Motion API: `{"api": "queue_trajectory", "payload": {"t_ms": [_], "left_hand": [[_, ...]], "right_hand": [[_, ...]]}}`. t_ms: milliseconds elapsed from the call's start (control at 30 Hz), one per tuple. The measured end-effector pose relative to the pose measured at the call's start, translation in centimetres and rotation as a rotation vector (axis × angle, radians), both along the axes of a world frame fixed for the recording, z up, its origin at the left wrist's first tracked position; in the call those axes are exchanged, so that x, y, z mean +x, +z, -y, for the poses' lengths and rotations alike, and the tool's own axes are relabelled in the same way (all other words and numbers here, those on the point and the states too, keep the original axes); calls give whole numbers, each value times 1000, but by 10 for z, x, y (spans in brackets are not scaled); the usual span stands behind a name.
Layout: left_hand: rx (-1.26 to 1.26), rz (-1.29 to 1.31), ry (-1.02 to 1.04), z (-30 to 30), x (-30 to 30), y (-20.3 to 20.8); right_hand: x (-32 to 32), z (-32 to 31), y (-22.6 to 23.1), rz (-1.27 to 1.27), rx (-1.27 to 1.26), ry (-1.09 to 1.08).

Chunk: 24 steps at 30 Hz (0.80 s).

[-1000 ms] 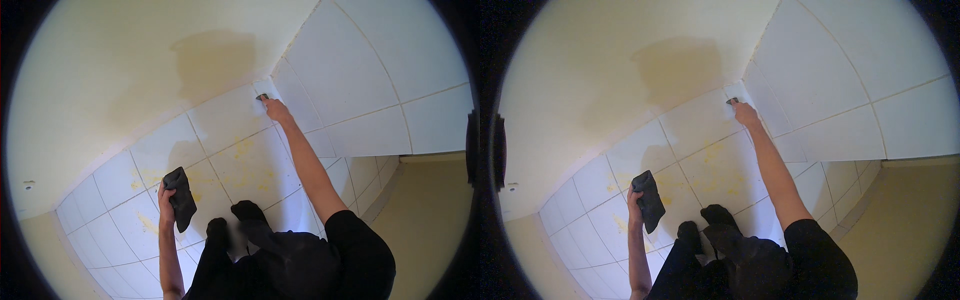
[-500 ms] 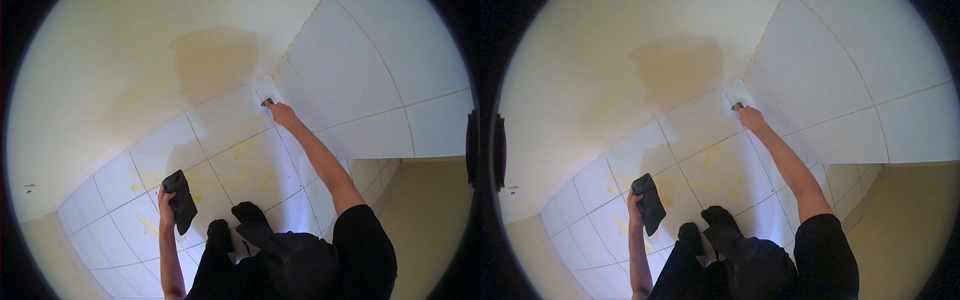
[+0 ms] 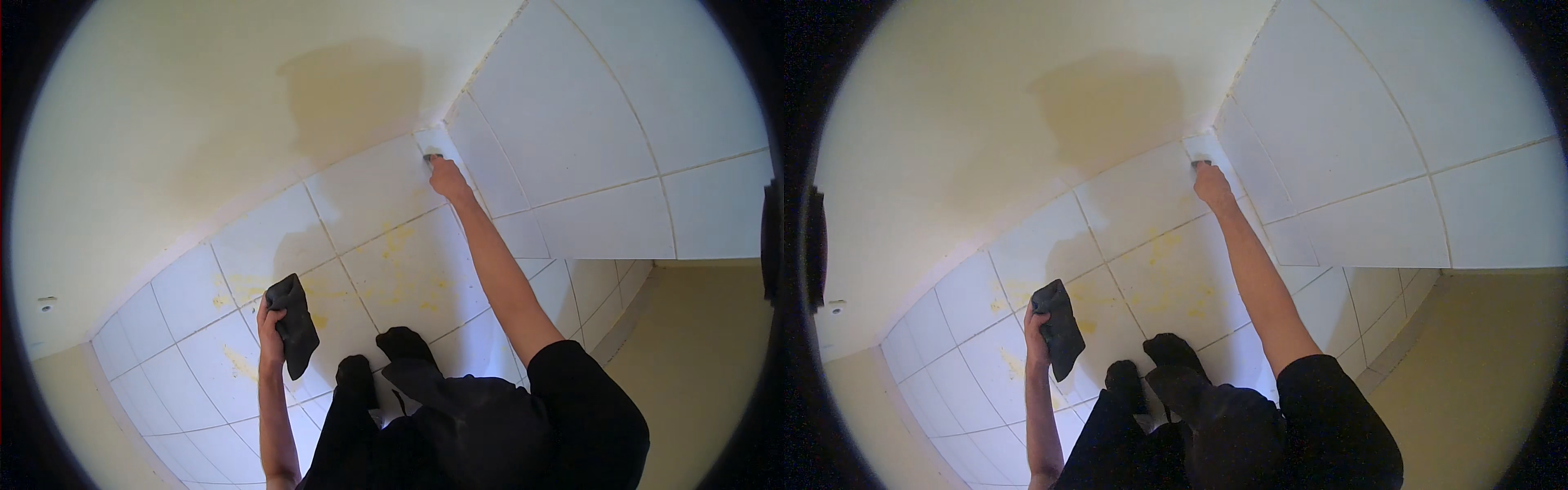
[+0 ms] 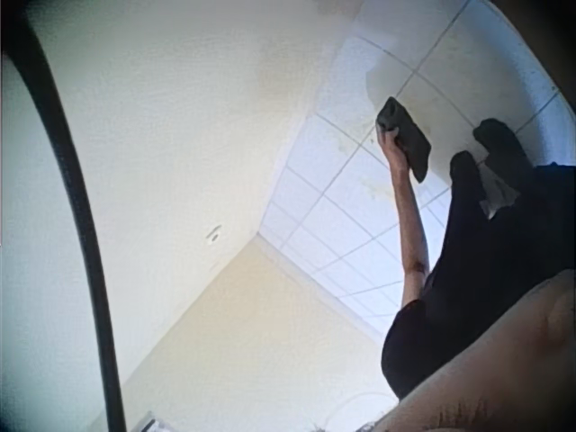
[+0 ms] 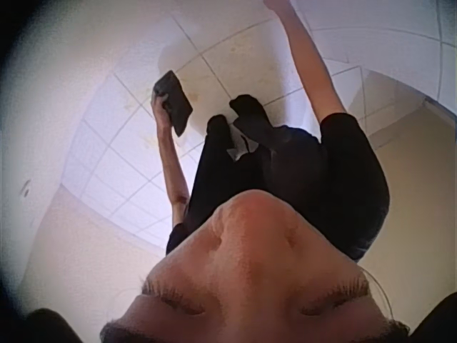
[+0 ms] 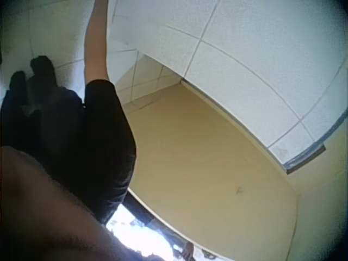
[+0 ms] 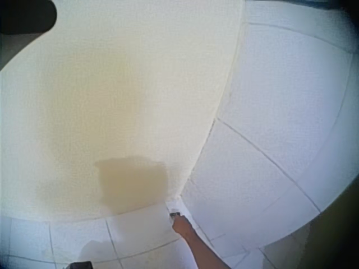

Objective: The person scrapes yellow residue from the tiled floor using a metal scraper while holding a cloth in the other hand.

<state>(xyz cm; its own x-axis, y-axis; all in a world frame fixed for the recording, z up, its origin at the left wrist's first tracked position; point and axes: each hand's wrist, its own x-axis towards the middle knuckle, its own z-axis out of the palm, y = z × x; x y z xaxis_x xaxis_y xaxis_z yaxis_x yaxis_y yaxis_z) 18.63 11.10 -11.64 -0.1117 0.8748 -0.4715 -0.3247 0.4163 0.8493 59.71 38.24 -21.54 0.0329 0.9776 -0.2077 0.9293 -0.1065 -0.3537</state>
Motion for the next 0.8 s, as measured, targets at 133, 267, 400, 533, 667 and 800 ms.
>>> {"api": "queue_trajectory", "payload": {"t_ms": [133, 267, 400, 533, 667, 800], "left_hand": [[16, -17, 34, 0, -2, 0], [9, -17, 6, -2, -3, 2], [13, 53, -17, -6, -5, 2], [14, 26, 5, -6, -6, 3], [16, 56, -3, -6, -4, 6], [26, 56, -5, -7, 0, 5]], "right_hand": [[11, -8, -2, 59, 2, 98], [4, -15, 17, 127, -191, 163], [7, -11, 23, 127, -129, 156], [2, -13, 25, 88, -147, 143], [7, -23, 26, 50, -139, 124], [6, -23, 18, 69, -147, 122]]}}
